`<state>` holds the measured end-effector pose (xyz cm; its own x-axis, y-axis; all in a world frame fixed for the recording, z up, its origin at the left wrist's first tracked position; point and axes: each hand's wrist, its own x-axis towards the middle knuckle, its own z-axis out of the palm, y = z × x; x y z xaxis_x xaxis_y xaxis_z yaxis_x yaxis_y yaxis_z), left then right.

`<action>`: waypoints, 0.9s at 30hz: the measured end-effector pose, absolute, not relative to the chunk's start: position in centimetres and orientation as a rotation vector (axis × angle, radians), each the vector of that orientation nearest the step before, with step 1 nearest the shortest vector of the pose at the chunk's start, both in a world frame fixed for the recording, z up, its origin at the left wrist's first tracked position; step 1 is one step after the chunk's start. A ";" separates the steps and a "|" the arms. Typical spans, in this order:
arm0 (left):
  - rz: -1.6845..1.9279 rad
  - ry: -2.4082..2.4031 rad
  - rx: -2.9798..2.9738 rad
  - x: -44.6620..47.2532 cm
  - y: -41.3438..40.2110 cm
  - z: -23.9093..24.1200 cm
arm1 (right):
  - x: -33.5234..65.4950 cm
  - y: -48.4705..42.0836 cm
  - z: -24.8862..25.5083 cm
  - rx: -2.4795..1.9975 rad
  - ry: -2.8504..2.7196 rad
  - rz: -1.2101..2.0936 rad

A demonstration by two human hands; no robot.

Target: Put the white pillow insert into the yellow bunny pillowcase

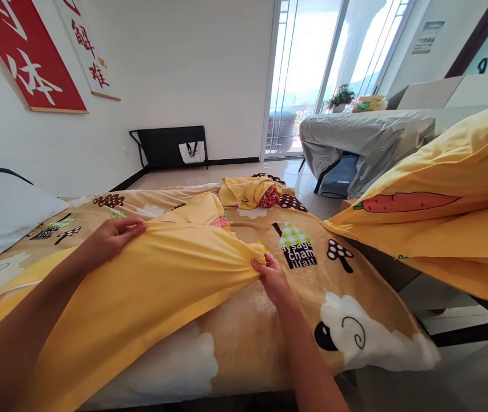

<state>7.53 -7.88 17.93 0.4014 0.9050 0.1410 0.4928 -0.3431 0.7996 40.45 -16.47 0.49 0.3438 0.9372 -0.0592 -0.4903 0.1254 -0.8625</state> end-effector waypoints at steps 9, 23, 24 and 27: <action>0.750 1.320 2.102 6.8 -6.5 15.9 | 42.6 -16.3 1.2 -1.135 -0.768 1.462; 0.539 0.996 1.332 7.7 -7.7 13.8 | 43.8 -16.6 3.0 -1.472 -0.937 1.369; 0.580 0.982 1.240 7.8 -7.9 13.5 | 44.0 -16.8 3.0 -1.477 -0.940 1.385; 0.670 0.993 1.073 8.0 -8.2 12.7 | 44.1 -17.5 2.5 -1.409 -0.876 1.449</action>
